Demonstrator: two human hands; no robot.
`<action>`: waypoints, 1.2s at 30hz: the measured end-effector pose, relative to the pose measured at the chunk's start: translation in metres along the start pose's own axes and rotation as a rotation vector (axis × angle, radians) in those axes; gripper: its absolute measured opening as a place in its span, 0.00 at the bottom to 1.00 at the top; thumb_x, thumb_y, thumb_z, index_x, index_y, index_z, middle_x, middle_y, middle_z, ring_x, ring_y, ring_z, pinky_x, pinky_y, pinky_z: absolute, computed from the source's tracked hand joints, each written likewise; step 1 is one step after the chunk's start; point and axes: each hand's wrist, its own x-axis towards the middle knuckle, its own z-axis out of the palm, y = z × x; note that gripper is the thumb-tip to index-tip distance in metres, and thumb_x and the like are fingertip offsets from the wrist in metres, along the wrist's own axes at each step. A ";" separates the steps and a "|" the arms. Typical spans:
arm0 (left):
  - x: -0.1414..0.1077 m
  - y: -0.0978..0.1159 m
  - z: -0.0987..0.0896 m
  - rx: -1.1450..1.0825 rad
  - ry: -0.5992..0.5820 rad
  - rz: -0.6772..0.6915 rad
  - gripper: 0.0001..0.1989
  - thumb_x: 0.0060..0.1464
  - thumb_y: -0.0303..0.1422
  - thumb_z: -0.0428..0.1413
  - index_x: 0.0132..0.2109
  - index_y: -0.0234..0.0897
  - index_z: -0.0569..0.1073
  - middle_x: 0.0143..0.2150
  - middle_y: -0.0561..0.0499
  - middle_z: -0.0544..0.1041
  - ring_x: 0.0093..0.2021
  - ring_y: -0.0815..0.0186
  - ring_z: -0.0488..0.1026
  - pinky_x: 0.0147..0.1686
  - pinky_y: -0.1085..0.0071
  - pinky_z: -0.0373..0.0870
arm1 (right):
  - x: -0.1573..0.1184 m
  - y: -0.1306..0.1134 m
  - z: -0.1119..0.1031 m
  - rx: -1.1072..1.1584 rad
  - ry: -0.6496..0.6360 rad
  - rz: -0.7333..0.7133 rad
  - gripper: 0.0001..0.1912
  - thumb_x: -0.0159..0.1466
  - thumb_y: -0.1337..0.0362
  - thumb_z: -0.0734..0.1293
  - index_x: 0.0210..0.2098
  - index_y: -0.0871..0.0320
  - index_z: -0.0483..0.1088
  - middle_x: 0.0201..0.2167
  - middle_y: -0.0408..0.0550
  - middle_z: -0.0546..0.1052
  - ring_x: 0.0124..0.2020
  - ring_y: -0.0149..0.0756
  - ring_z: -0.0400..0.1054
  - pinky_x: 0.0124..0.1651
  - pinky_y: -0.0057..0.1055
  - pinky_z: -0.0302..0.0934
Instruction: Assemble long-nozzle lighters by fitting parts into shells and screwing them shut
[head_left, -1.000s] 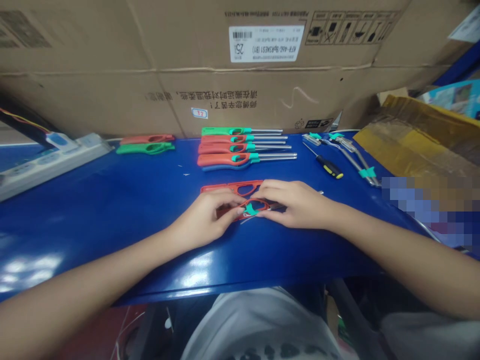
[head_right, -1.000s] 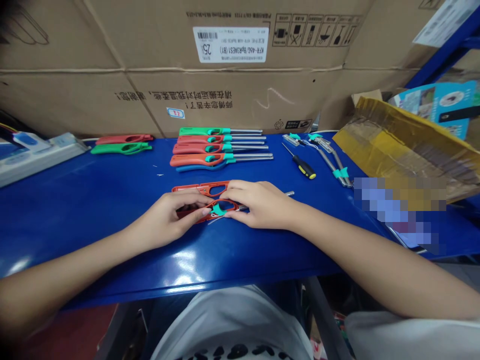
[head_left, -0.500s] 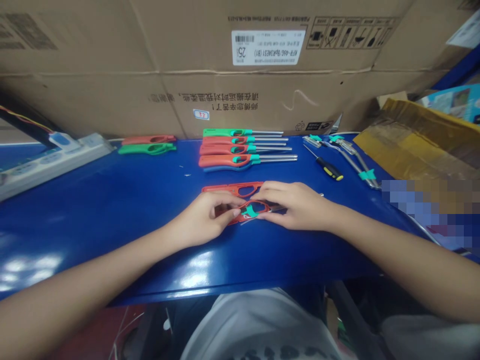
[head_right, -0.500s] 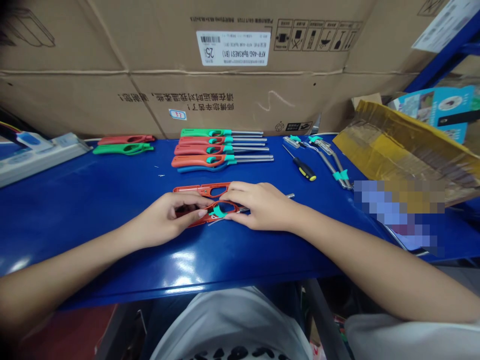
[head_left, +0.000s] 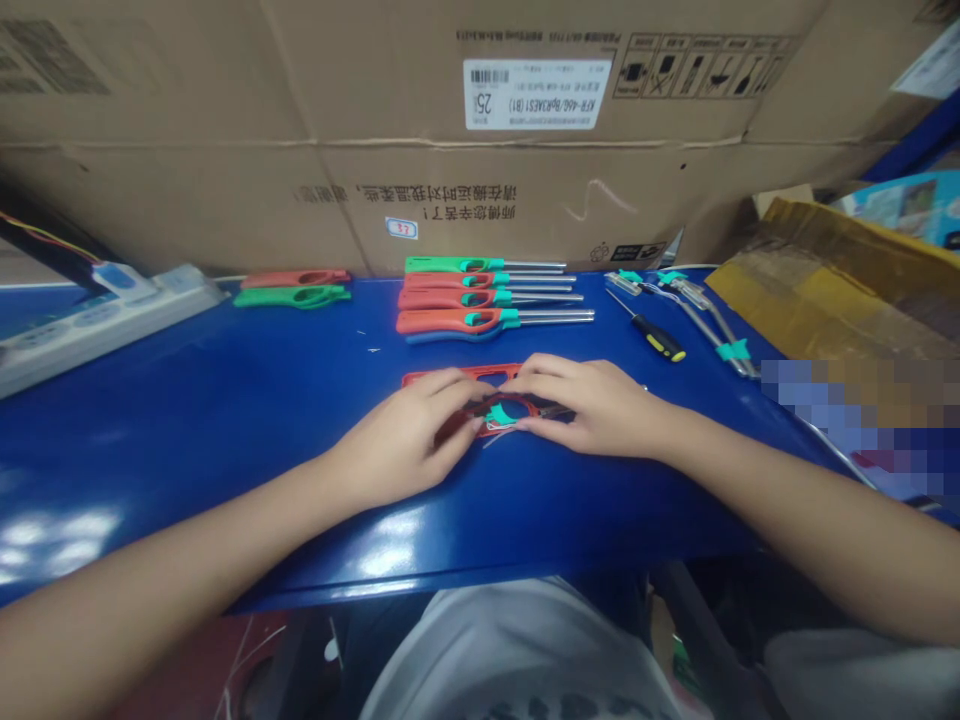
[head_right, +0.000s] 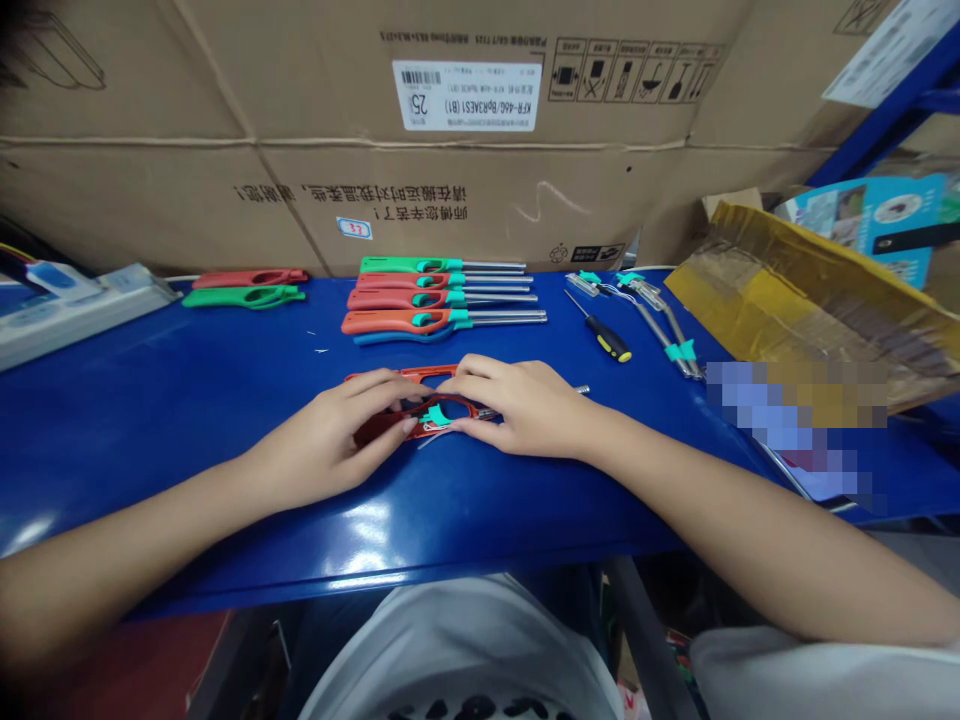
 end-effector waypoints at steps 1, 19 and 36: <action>0.000 0.001 -0.002 0.016 -0.007 0.006 0.16 0.65 0.31 0.52 0.58 0.37 0.72 0.52 0.44 0.76 0.49 0.59 0.75 0.49 0.63 0.75 | 0.000 0.000 -0.001 -0.003 0.017 -0.003 0.18 0.69 0.58 0.66 0.58 0.52 0.71 0.53 0.48 0.76 0.37 0.33 0.74 0.35 0.29 0.63; -0.003 -0.005 -0.004 0.188 -0.033 0.189 0.12 0.65 0.29 0.53 0.48 0.43 0.81 0.53 0.47 0.79 0.49 0.61 0.77 0.48 0.67 0.76 | -0.003 0.001 -0.001 0.030 -0.051 -0.171 0.10 0.70 0.62 0.65 0.48 0.53 0.75 0.46 0.46 0.76 0.37 0.31 0.72 0.36 0.27 0.60; -0.003 -0.003 -0.006 0.275 -0.063 0.223 0.13 0.66 0.30 0.52 0.47 0.42 0.82 0.54 0.46 0.79 0.51 0.59 0.78 0.47 0.66 0.77 | -0.004 0.002 0.001 0.051 -0.009 -0.192 0.11 0.70 0.62 0.65 0.49 0.54 0.78 0.43 0.46 0.78 0.36 0.30 0.73 0.36 0.27 0.60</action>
